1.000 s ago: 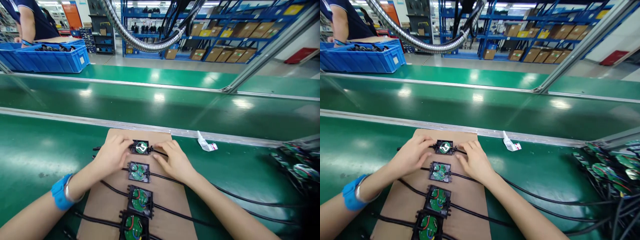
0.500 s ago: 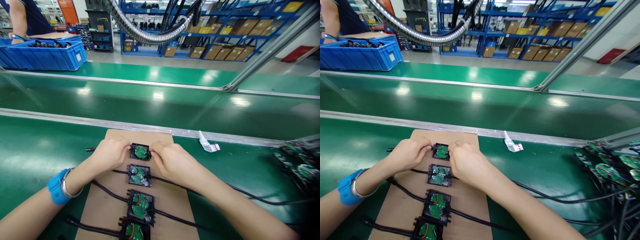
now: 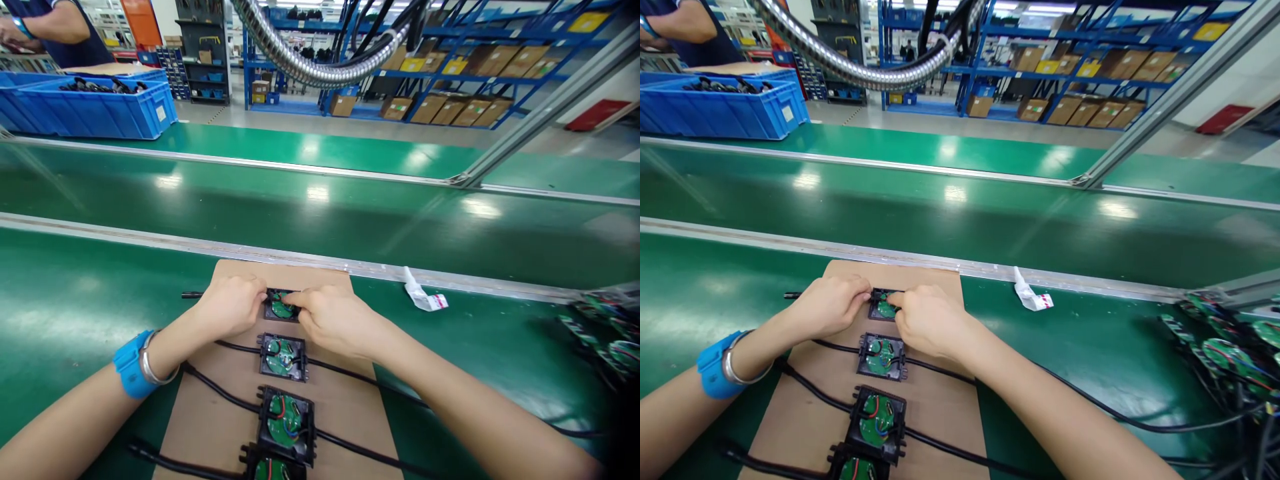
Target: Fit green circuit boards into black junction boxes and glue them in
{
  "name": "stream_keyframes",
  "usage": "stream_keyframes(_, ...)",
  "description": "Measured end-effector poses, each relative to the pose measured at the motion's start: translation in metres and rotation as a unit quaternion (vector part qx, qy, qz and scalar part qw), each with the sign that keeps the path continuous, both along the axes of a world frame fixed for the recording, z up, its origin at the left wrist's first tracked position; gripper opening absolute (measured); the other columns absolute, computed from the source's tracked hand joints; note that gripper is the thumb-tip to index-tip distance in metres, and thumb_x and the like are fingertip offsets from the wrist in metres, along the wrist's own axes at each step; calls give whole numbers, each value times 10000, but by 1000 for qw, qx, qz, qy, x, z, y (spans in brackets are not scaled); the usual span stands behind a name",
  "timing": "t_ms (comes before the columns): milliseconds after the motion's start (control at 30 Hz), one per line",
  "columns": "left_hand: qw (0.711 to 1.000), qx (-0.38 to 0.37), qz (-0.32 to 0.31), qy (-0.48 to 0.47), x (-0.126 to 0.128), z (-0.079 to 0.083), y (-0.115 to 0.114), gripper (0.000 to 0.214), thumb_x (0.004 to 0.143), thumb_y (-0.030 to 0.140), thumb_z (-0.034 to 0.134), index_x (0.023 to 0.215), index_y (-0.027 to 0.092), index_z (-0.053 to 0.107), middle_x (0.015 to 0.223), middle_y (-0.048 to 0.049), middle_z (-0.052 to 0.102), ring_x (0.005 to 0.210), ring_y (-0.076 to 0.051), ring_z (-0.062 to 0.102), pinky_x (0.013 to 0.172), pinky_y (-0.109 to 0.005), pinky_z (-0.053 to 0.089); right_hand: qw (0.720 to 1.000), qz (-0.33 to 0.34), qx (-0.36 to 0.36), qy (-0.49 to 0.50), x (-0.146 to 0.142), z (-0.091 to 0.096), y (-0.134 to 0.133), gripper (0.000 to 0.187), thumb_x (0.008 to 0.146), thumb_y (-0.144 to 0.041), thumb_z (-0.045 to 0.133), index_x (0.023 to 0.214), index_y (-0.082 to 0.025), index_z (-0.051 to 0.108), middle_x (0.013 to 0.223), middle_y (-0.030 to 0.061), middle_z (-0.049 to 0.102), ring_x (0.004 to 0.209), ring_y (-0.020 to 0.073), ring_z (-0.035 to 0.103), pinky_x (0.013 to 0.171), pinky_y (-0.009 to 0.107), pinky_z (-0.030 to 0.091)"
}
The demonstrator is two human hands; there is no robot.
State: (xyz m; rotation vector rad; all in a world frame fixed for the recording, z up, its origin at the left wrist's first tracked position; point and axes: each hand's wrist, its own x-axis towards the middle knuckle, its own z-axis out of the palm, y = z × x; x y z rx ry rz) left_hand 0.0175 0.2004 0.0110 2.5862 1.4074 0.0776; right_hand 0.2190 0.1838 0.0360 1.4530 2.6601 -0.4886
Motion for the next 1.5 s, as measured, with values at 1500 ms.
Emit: stream_keyframes(1500, 987, -15, 58, 148, 23, 21, 6, 214, 820, 275, 513, 809, 170, 699, 851, -107, 697, 792, -271, 656, 655, -337, 484, 997, -55, 15, 45, 1, -14, -14, 331, 828, -223, 443, 978, -163, 732, 840, 151, 720, 732, 289, 672, 554, 319, 396)
